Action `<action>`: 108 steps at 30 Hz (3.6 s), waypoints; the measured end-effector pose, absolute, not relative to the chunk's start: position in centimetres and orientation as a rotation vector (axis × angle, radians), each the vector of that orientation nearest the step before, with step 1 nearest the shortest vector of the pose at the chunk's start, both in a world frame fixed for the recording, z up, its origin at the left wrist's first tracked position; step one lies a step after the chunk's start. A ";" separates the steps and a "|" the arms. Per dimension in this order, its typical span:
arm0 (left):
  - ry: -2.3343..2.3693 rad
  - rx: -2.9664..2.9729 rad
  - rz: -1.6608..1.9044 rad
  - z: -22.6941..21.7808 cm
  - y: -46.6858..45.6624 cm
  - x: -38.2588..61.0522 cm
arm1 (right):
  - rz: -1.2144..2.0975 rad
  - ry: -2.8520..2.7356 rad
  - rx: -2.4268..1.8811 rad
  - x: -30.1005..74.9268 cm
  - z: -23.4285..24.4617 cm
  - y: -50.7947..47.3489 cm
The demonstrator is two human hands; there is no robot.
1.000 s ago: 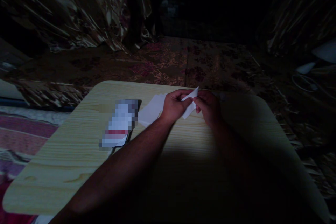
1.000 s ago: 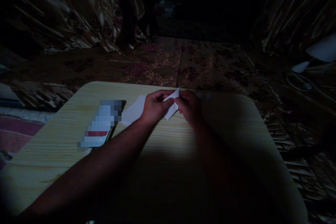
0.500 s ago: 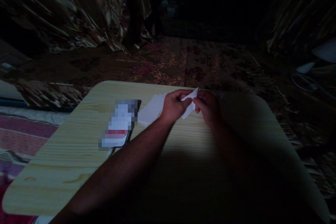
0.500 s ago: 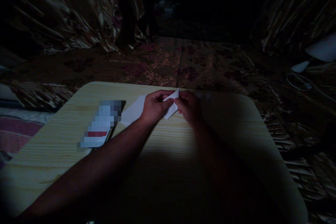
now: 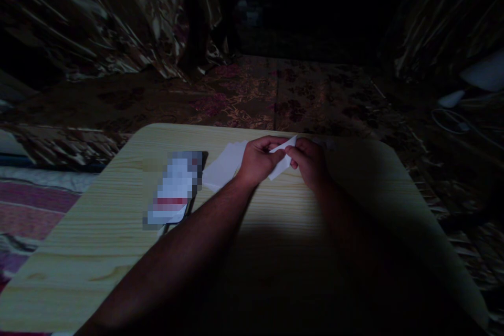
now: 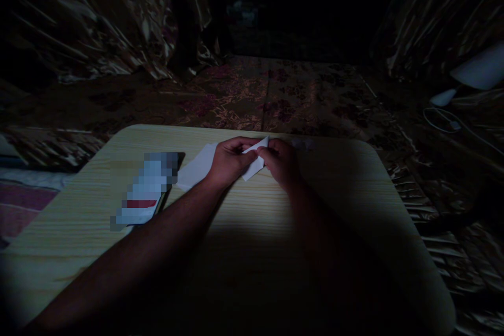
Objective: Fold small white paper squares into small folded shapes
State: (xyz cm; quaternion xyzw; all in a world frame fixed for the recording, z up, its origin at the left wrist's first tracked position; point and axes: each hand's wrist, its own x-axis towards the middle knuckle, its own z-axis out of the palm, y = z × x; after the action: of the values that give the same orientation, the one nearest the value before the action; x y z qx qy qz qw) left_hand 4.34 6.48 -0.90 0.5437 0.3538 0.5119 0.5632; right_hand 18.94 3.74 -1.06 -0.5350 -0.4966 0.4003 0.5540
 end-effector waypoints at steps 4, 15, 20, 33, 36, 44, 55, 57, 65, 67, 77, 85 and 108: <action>0.839 1.277 1.205 -0.8 6.4 4.3 | 0.960 -1.179 -1.242 19.0 -1.2 3.8; 0.846 1.289 1.177 -0.6 6.3 4.3 | 0.940 -1.167 -1.244 19.2 -1.4 3.8; 0.835 1.285 1.170 -0.8 6.4 4.3 | 0.945 -1.156 -1.220 19.2 -1.6 3.9; 0.809 1.303 1.157 -0.7 6.4 4.2 | 0.973 -1.106 -1.175 19.1 -1.5 3.9; 0.803 1.304 1.162 -0.7 6.3 4.2 | 0.973 -1.106 -1.168 19.1 -1.5 3.9; 0.817 1.291 1.176 -0.2 6.2 4.2 | 0.982 -1.118 -1.152 19.2 -1.4 4.0; 0.855 1.321 1.147 -0.4 6.4 4.1 | 0.964 -1.034 -1.142 19.1 -1.3 4.2; 0.845 1.309 1.146 -0.4 6.3 4.1 | 0.954 -1.016 -1.155 19.0 -1.1 4.1; 0.851 1.327 1.137 -0.5 6.4 4.1 | 0.955 -0.946 -1.145 19.1 -1.1 4.3; 0.858 1.328 1.131 -0.5 6.4 4.1 | 0.958 -0.953 -1.146 19.2 -1.2 4.3; 0.875 1.324 1.133 -0.3 6.4 4.1 | 1.007 -0.850 -1.049 19.3 -1.6 4.9; 0.858 1.304 1.121 -0.3 6.3 4.1 | 0.933 -0.963 -1.136 18.7 -0.9 4.2; 0.892 1.335 1.123 -0.6 6.4 4.2 | 0.892 -0.985 -1.110 19.4 -2.0 4.8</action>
State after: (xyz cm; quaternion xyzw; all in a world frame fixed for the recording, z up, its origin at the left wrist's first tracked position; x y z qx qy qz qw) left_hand 4.15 6.44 -0.59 0.5657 0.3778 0.4758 0.5575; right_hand 19.37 4.85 -2.02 -0.4883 -0.4332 0.3925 0.6480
